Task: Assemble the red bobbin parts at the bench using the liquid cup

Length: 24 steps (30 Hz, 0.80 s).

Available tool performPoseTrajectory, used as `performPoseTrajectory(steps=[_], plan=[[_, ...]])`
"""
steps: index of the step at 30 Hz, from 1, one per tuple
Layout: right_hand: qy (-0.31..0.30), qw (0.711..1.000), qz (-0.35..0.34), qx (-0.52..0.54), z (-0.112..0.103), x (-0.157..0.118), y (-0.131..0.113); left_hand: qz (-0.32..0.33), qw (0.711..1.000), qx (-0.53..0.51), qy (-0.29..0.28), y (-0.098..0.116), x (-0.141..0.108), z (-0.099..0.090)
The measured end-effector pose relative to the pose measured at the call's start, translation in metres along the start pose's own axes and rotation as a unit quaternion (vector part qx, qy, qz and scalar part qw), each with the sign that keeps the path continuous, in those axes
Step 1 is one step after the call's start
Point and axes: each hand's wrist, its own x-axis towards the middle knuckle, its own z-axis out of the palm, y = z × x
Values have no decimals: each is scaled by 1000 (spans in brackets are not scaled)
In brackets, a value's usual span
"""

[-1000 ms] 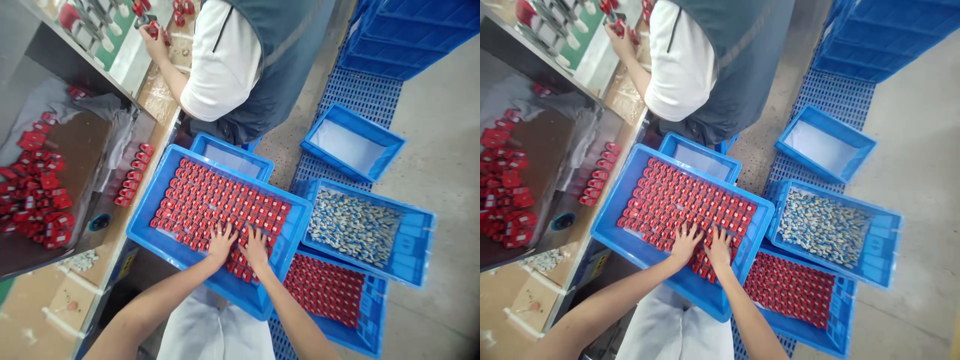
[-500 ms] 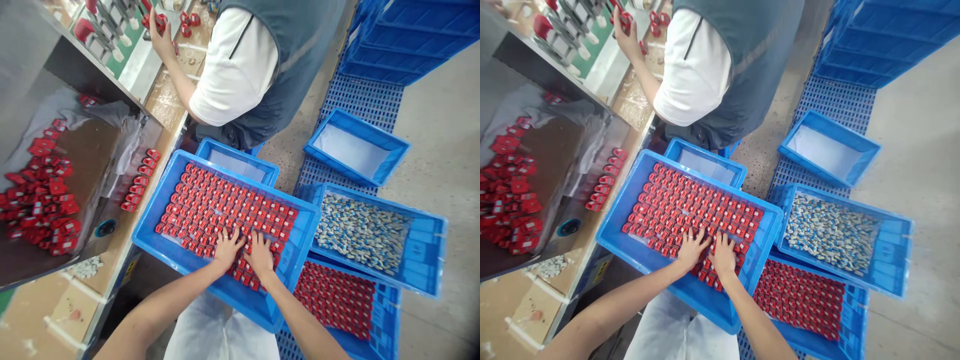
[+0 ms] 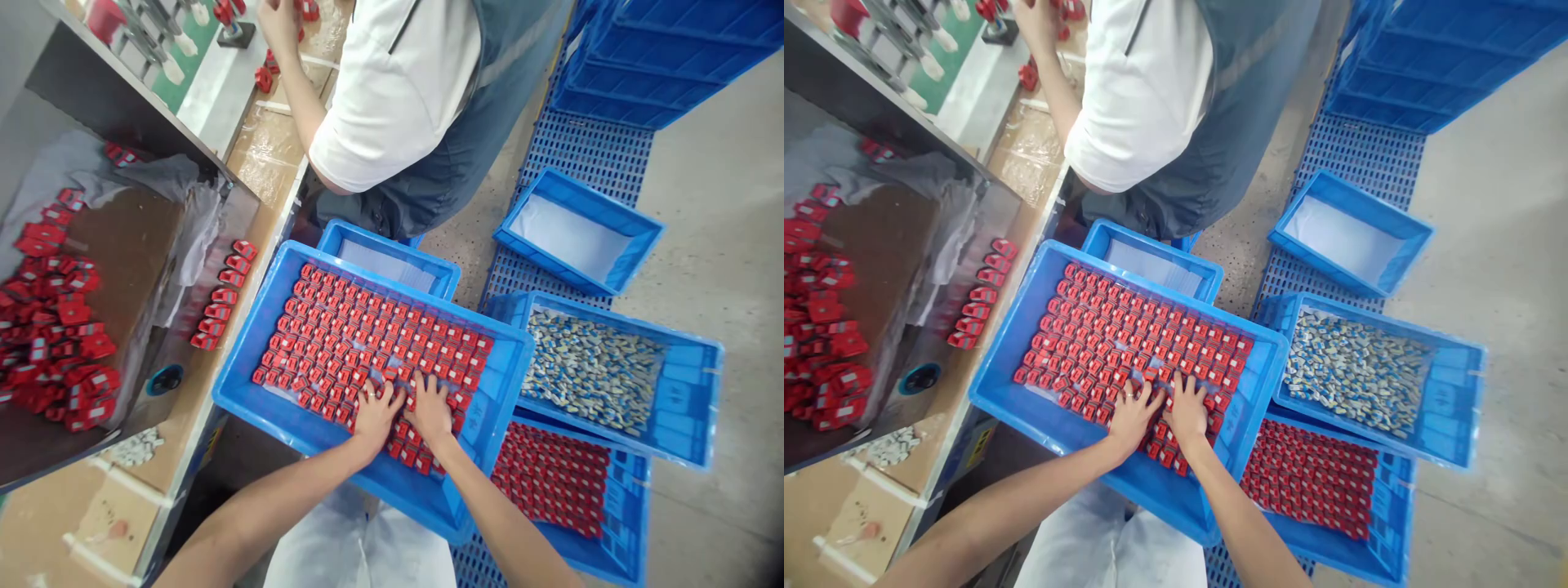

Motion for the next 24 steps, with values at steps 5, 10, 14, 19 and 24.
performPoseTrajectory(steps=[5,10,14,19,24], plan=[[-5,1000,-2,-2,6,0,0,-5,1000,-9,13,1,1,3],[-5,999,-44,-18,11,6,-1,-24,999,-9,28,13,-1,3],[65,995,-77,3,23,3,14,-34,998,-23,46,20,-1,15],[142,977,-146,61,53,2,32,7,997,-60,47,14,12,30],[225,950,-49,209,72,0,46,78,995,-42,46,4,18,30]])
